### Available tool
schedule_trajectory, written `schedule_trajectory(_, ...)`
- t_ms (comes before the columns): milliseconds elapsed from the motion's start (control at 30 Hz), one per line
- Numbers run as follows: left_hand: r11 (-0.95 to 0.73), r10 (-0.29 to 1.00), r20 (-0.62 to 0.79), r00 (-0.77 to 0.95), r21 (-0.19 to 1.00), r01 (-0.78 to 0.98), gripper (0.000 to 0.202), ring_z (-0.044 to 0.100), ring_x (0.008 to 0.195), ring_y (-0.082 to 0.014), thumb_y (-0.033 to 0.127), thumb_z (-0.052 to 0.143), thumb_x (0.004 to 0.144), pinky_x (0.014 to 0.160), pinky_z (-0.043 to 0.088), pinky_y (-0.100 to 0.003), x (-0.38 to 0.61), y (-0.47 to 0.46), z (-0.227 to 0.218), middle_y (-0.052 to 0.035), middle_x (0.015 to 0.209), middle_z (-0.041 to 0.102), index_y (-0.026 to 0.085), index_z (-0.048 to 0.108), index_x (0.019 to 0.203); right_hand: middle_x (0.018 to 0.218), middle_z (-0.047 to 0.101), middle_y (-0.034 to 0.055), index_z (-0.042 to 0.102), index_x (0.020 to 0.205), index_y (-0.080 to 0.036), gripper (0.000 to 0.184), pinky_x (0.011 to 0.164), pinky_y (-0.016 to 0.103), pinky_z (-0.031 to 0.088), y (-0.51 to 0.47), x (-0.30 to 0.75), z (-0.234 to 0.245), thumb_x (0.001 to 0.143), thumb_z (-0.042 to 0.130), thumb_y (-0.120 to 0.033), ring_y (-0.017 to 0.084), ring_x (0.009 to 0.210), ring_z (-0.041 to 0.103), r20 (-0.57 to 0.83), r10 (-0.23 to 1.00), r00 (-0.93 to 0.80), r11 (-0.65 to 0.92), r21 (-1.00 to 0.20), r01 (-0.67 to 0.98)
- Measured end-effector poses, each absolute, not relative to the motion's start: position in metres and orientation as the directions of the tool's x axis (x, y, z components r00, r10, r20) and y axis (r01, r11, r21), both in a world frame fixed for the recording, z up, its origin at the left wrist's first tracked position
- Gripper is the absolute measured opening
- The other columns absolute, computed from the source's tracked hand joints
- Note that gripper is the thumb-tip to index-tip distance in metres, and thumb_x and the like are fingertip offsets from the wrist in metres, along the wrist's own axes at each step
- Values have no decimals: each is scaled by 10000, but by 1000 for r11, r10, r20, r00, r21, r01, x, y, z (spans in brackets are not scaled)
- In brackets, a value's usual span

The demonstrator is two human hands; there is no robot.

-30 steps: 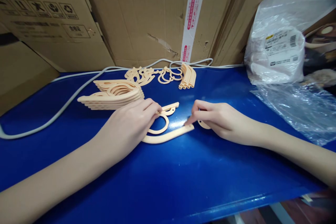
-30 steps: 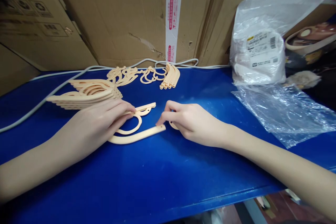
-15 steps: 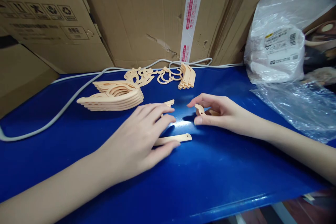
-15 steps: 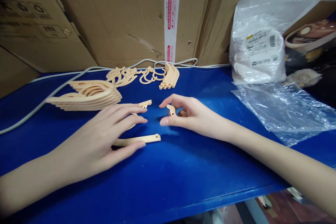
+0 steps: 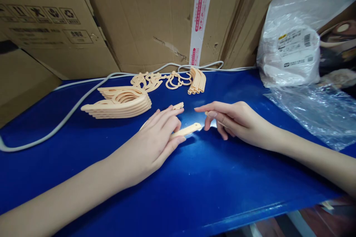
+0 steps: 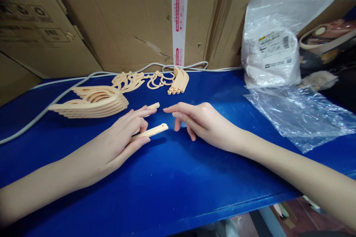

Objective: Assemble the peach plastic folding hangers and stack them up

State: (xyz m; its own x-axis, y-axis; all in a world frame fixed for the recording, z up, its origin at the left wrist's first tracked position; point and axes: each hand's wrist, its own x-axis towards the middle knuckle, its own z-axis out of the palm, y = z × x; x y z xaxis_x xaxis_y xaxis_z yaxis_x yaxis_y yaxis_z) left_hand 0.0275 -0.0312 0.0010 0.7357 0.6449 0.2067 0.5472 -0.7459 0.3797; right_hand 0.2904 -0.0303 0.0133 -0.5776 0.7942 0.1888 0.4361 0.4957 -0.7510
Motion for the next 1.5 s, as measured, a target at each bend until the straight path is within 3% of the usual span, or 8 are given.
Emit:
schedule_trajectory(133, -737, 651, 237, 721, 425, 526, 176, 271, 1534, -248, 329, 339, 1071, 1212, 318, -581, 29, -34, 1, -140, 1488, 512, 224, 457, 995, 648, 611, -49, 505, 1138, -181, 224, 521, 223, 390, -36, 287, 16, 1063, 404, -368, 99, 518, 527, 194, 818, -542, 510, -682, 525)
schedule_trajectory(400, -746, 638, 268, 722, 446, 494, 133, 285, 1530, -243, 324, 347, 1071, 1191, 353, -584, 30, -37, 0, -134, 1524, 490, 244, 409, 985, 681, 541, -31, 528, 800, -201, 327, 613, 230, 376, -30, 285, 17, 1066, 397, -339, 99, 599, 501, 177, 699, -693, 623, -627, 468)
schedule_trajectory(567, -741, 640, 237, 731, 441, 506, 119, 267, 1536, -243, 328, 349, 1071, 1193, 334, -611, 29, -35, -1, -143, 1555, 439, 243, 399, 1004, 671, 536, -48, 552, 922, -201, 297, 573, 233, 347, -34, 283, 16, 1072, 374, -386, 92, 558, 487, 152, 776, -612, 540, -661, 520)
schedule_trajectory(733, -745, 640, 251, 727, 434, 506, 123, 285, 1529, -251, 330, 344, 1069, 1191, 343, -610, 30, -36, -3, -165, 1550, 442, 235, 407, 1019, 629, 504, -48, 586, 951, -185, 326, 547, 247, 321, -40, 283, 20, 1065, 366, -397, 104, 539, 464, 120, 766, -631, 546, -639, 541)
schedule_trajectory(933, -769, 623, 270, 734, 384, 512, 160, 281, 1530, -245, 317, 334, 1073, 1208, 328, -586, 28, -35, -5, -167, 1534, 462, 215, 458, 1070, 728, 631, -14, 627, 1038, -175, 307, 582, 243, 373, -41, 279, 20, 1046, 443, -421, 114, 592, 534, 142, 762, -631, 553, -651, 521)
schedule_trajectory(1100, -794, 600, 244, 762, 293, 532, 302, 291, 1526, -276, 311, 290, 1079, 1220, 288, -606, 28, -35, -4, -161, 1543, 461, 174, 554, 1133, 885, 739, 34, 686, 1080, -165, 286, 644, 245, 417, -43, 276, 16, 1042, 492, -371, 133, 699, 640, 205, 761, -615, 600, -585, 546)
schedule_trajectory(1267, -790, 608, 236, 758, 282, 545, 363, 300, 1521, -287, 319, 274, 1083, 1221, 279, -611, 28, -35, -5, -154, 1548, 464, 159, 591, 1156, 1018, 777, 56, 716, 1100, -181, 261, 688, 255, 459, -41, 276, 12, 1036, 515, -335, 163, 797, 704, 265, 733, -627, 649, -547, 528)
schedule_trajectory(1500, -797, 600, 253, 759, 266, 542, 375, 323, 1512, -276, 321, 275, 1085, 1225, 285, -592, 28, -33, -8, -143, 1534, 486, 156, 601, 1170, 1004, 769, 80, 715, 1148, -149, 290, 730, 269, 507, -42, 278, 10, 1042, 491, -299, 194, 863, 733, 304, 708, -637, 697, -447, 561)
